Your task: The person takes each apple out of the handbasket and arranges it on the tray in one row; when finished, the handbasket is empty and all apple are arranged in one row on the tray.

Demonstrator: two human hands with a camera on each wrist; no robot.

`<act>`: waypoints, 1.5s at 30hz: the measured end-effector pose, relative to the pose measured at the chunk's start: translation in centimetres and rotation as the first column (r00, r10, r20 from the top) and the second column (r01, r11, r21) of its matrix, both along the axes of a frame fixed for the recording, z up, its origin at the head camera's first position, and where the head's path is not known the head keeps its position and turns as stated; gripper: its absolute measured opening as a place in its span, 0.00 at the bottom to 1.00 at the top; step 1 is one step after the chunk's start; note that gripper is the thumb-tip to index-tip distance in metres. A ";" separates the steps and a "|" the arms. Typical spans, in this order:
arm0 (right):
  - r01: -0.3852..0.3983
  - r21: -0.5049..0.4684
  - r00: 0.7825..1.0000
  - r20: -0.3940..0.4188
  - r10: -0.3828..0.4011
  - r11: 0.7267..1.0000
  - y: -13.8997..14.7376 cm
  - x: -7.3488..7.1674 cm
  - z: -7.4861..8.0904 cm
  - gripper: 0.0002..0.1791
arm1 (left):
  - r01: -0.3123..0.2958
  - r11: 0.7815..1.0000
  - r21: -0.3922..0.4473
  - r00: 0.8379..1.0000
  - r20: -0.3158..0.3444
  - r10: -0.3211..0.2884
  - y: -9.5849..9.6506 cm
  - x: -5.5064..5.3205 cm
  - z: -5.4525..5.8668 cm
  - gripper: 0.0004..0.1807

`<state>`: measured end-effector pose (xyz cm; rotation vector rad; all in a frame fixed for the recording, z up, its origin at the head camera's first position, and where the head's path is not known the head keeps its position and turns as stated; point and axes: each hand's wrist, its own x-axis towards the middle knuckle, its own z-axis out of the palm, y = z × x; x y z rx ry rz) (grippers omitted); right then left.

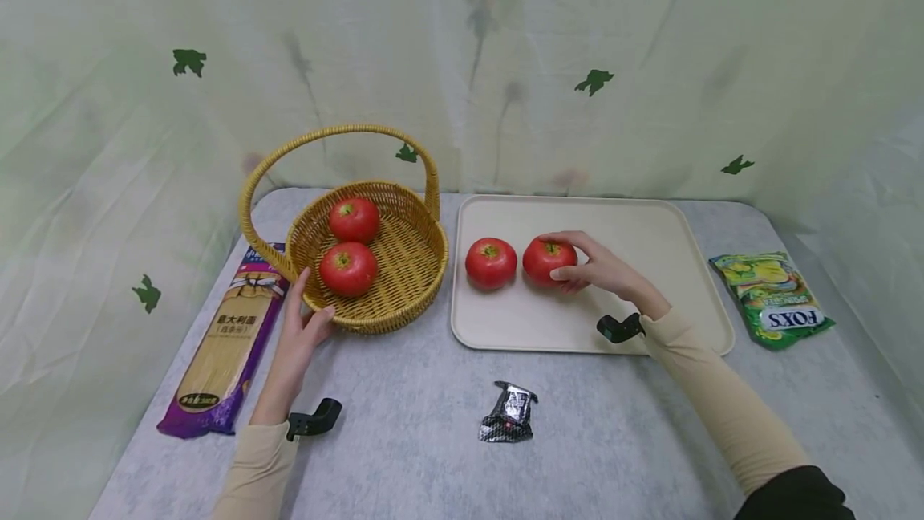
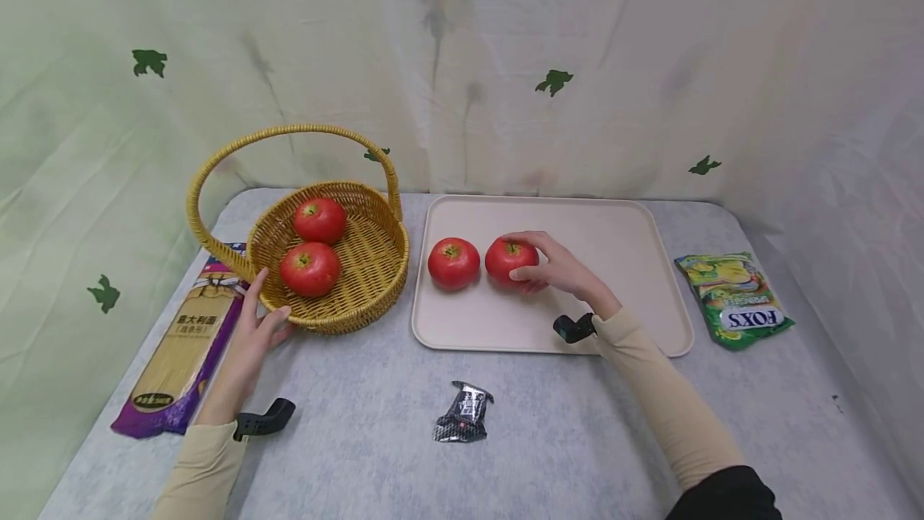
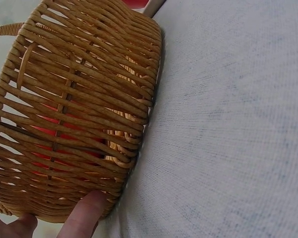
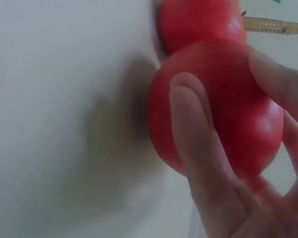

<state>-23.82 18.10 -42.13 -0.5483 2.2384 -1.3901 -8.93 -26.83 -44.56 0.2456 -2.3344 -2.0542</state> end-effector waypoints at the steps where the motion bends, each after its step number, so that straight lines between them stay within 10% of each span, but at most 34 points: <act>1: -0.005 0.008 1.000 -0.001 0.005 1.000 0.0 0.0 -0.2 0.32 | 0.000 1.000 0.002 1.000 -0.001 0.000 0.0 0.0 0.0 0.38; 26: -0.007 -0.085 1.000 -0.027 0.005 0.996 -1.3 -0.2 2.7 0.31 | -0.011 1.000 -0.001 1.000 -0.004 0.011 0.0 0.0 -0.2 0.38; 36: -0.124 -0.304 0.991 -0.091 0.101 0.944 -7.4 -0.3 3.4 0.28 | -0.001 1.000 0.006 1.000 0.003 0.001 0.0 0.0 -0.2 0.38; 45: -0.300 -0.249 0.942 -0.229 0.245 0.921 -14.8 -0.4 4.0 0.29 | -0.003 1.000 0.012 1.000 0.013 0.003 -0.2 -0.1 -0.4 0.39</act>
